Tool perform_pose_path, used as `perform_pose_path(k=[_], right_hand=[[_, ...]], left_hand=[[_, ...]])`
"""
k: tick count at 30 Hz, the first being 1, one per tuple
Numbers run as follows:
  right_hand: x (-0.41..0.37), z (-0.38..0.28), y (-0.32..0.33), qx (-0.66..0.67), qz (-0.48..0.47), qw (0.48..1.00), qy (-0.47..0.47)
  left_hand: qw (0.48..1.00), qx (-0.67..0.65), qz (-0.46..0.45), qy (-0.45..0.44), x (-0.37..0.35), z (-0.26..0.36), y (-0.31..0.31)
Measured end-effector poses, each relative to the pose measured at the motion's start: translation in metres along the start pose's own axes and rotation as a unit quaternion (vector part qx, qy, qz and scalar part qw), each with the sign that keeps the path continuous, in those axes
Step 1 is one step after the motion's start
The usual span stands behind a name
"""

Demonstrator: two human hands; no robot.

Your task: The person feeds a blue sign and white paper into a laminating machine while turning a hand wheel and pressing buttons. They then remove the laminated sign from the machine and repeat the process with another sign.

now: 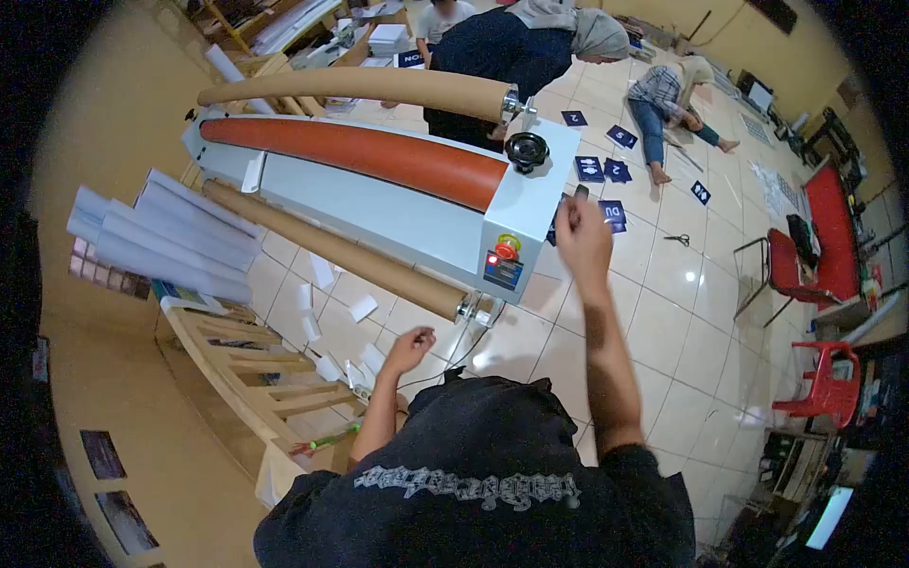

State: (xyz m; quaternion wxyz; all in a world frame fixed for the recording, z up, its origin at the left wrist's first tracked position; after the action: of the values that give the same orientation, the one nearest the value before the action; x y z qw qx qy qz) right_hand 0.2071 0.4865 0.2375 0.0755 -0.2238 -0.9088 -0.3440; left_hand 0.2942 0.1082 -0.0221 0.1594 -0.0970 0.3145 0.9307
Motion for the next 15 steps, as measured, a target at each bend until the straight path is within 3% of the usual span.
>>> perform_pose_path(k=[2, 3, 5, 8, 13, 14, 15], right_hand=[[0.049, -0.043, -0.003, -0.101, 0.036, 0.984, 0.145], [0.076, -0.043, -0.022, -0.193, 0.003, 0.968, 0.163], [0.116, -0.037, -0.058, -0.318, -0.212, 0.924, 0.028], [0.131, -0.049, -0.083, -0.369, -0.280, 0.885, 0.038], [0.138, -0.038, -0.084, -0.344, -0.299, 0.890, 0.008], [0.129, -0.037, -0.063, -0.180, -0.182, 0.966, 0.039], [0.105, -0.036, -0.040, -0.036, -0.082, 0.996, 0.006]], left_hand=[[0.997, 0.009, -0.057, 0.041, -0.017, -0.038, -0.013], [0.994, 0.050, -0.080, 0.060, -0.019, -0.054, -0.016], [0.994, 0.029, -0.093, 0.058, -0.020, -0.052, -0.002], [0.997, -0.017, -0.063, 0.047, -0.009, -0.059, 0.025], [0.996, -0.066, 0.017, 0.049, 0.003, -0.071, 0.072], [0.997, -0.063, 0.021, 0.049, 0.000, -0.074, 0.079], [0.997, -0.062, 0.014, 0.048, -0.004, -0.076, 0.083]])
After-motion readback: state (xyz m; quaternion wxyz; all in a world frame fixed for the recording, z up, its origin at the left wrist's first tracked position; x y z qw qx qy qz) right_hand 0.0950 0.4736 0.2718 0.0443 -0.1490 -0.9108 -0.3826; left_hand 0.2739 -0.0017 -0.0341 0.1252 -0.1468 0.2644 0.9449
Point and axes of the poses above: each hand's wrist, its own x-axis towards the middle knuckle, its own y-axis out of the back of the hand, z = x × y, the point moved 8 cm from there along x, towards the middle knuckle, and after that the axes turned 6 degrees about x, right-handed, at the moved point
